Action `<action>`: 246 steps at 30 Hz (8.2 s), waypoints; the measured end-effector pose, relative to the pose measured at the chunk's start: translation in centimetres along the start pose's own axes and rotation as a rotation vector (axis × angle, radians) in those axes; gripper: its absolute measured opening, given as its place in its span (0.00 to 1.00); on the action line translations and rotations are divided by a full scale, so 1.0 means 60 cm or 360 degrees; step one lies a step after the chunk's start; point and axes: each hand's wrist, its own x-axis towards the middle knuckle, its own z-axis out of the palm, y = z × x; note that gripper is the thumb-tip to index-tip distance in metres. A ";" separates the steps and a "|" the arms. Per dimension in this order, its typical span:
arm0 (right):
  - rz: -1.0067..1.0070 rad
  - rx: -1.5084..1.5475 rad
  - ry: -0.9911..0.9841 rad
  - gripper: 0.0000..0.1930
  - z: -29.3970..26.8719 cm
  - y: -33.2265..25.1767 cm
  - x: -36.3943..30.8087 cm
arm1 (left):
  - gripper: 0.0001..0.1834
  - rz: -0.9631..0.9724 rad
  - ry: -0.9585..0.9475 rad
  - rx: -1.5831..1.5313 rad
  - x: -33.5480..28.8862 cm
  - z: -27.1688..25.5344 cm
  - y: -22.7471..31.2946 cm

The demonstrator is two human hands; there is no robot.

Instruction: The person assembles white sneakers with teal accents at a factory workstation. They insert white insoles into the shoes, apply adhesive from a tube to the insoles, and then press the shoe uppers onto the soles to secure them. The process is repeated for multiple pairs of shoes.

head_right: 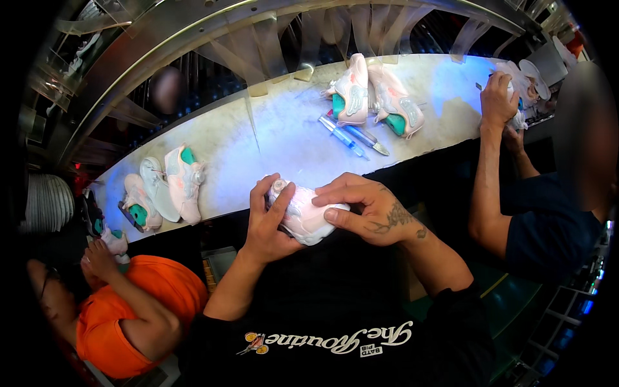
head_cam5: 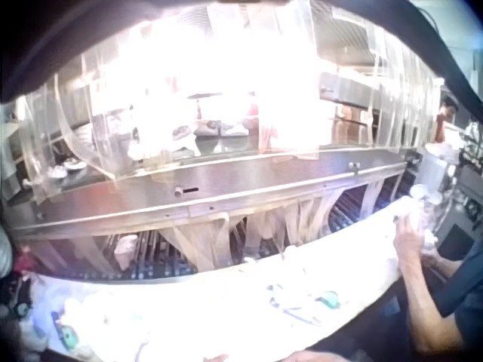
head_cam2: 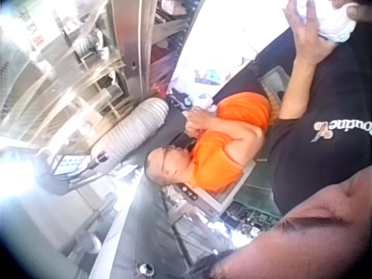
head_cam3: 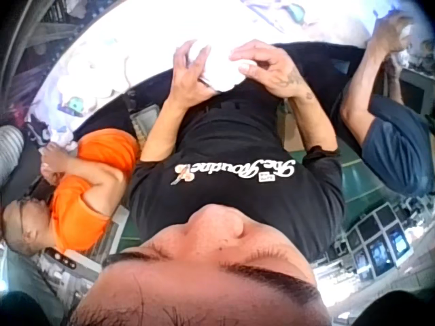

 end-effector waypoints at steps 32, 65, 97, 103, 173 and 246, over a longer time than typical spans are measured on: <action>-0.0817 -0.0677 0.0232 0.10 0.158 -0.007 -0.022 | 0.34 0.0058 -0.0227 -0.0069 -0.021 -0.088 0.093; -0.0654 -0.0241 0.0138 0.21 0.208 0.056 0.067 | 0.41 -0.0415 -0.0209 -0.0290 -0.036 -0.203 0.049; -0.0424 -0.0578 0.0194 0.24 0.219 0.063 0.138 | 0.28 -0.0468 -0.0069 0.0830 -0.043 -0.215 0.047; -0.0301 -0.0655 0.0206 0.22 0.233 0.061 0.144 | 0.35 -0.0737 -0.0104 0.0854 -0.016 -0.198 0.069; 0.0096 -0.0216 0.0403 0.19 0.089 -0.038 0.305 | 0.24 0.0393 -0.0355 0.1024 0.099 -0.150 0.088; -0.0743 -0.0518 0.0257 0.26 0.063 -0.037 0.099 | 0.36 0.0074 0.0100 -0.0822 0.077 -0.083 0.015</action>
